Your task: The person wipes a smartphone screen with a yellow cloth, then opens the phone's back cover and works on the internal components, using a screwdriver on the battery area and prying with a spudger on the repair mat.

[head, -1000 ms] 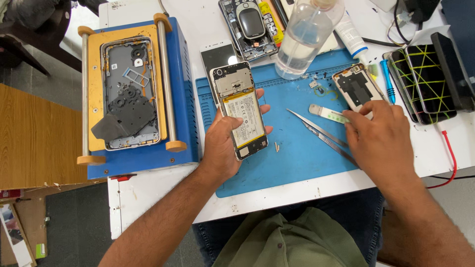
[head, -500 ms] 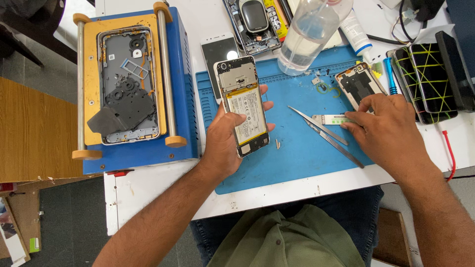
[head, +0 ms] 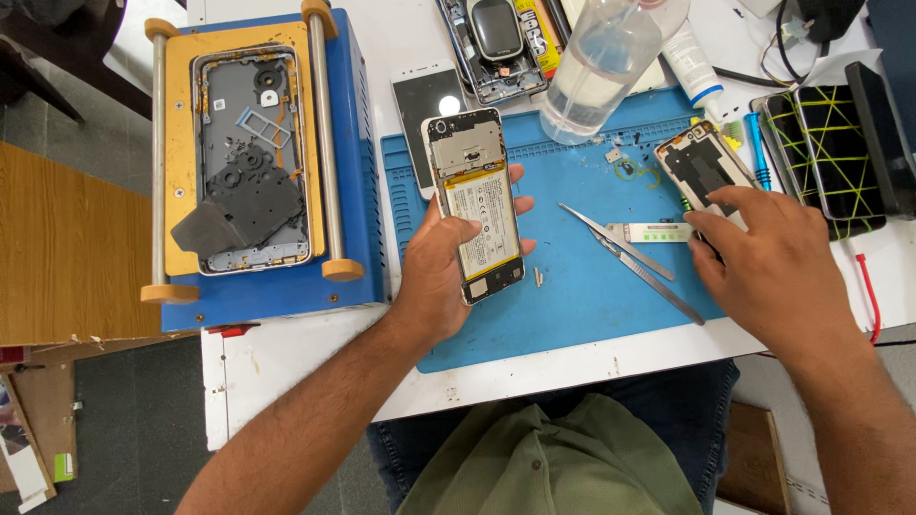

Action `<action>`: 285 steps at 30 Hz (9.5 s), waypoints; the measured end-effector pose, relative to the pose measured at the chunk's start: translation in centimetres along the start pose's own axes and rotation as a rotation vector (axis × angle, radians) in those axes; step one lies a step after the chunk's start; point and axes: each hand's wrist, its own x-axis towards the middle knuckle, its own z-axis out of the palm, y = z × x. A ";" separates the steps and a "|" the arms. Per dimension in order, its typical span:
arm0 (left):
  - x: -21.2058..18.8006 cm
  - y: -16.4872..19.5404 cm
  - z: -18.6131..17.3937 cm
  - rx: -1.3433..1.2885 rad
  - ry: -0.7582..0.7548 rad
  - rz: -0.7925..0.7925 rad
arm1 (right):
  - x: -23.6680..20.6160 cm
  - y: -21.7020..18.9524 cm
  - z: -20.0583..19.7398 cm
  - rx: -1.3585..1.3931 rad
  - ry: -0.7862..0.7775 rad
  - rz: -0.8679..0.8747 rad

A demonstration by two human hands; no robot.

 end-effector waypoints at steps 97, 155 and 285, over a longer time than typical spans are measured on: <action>-0.4 -0.2 0.6 0.054 -0.007 -0.060 | -1.5 -6.2 0.6 0.552 0.036 0.295; -0.4 -1.0 -0.9 -0.174 -0.201 -0.003 | 0.4 -9.1 -2.8 0.831 0.147 0.252; -4.8 -0.1 -0.9 1.679 -0.177 0.179 | 0.4 -11.3 0.6 1.689 0.187 0.286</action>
